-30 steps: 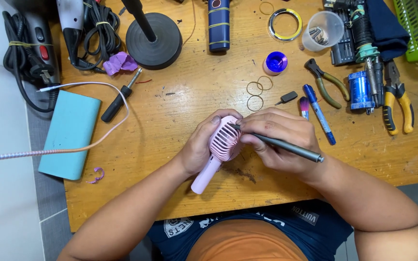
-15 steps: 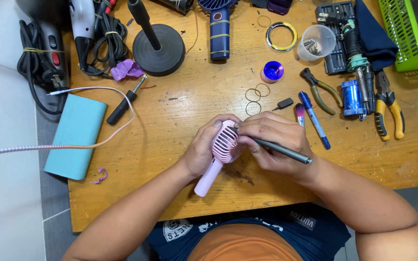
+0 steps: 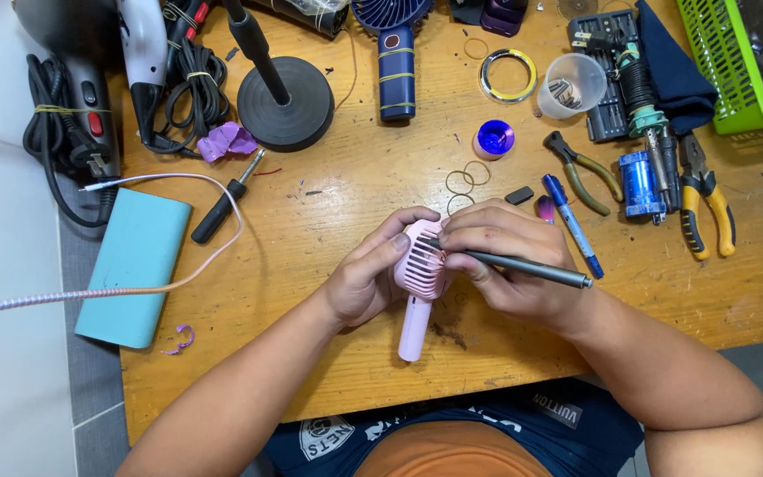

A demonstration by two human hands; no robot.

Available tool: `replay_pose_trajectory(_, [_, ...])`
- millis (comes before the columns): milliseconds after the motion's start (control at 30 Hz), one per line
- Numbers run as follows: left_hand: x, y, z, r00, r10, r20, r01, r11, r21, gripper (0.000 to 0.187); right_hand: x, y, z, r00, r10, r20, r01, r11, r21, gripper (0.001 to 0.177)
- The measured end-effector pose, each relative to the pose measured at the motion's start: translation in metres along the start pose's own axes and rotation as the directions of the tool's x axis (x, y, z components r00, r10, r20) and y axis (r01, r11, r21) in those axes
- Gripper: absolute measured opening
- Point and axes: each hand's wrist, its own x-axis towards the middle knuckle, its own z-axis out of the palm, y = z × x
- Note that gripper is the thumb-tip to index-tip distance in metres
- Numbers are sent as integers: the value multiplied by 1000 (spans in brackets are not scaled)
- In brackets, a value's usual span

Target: Cleaning and disassembling a small handheld pink fan using a small tool on a workbench.

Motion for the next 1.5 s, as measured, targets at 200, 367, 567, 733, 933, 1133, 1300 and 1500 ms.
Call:
replay_pose_trajectory(200, [0, -1, -1, 1000, -8, 16, 8, 1000, 15, 56, -1, 0, 0, 999, 42, 12, -43, 999, 17, 20])
replay_pose_trajectory(367, [-4, 1, 2, 1000, -18, 20, 18, 999, 32, 56, 1, -3, -6, 997, 61, 40, -62, 998, 28, 19])
replay_pose_trajectory(567, [-1, 5, 6, 999, -7, 37, 6, 1000, 30, 70, -9, -6, -19, 998, 61, 0, -60, 994, 95, 26])
replay_pose_trajectory(733, [-2, 16, 8, 1000, 19, 18, -18, 997, -68, 76, -13, -3, -23, 992, 102, -76, -93, 989, 113, 33])
replay_pose_trajectory(933, [-4, 18, 16, 996, 81, 44, -80, 996, -26, 80, -11, 1, -9, 982, 162, -96, -145, 976, 165, 29])
replay_pose_trajectory(1133, [-7, 5, 7, 988, 114, 103, -113, 993, -17, 87, -13, 3, -11, 991, 127, -40, -121, 984, 134, 24])
replay_pose_trajectory(1300, [0, -3, -7, 977, 157, 143, -166, 985, 47, 88, -13, 6, -14, 994, 105, -24, -102, 989, 104, 21])
replay_pose_trajectory(1500, [-11, 32, 8, 984, -75, 163, 40, 977, 212, 91, -8, -5, -20, 993, 43, 105, -36, 997, -72, 25])
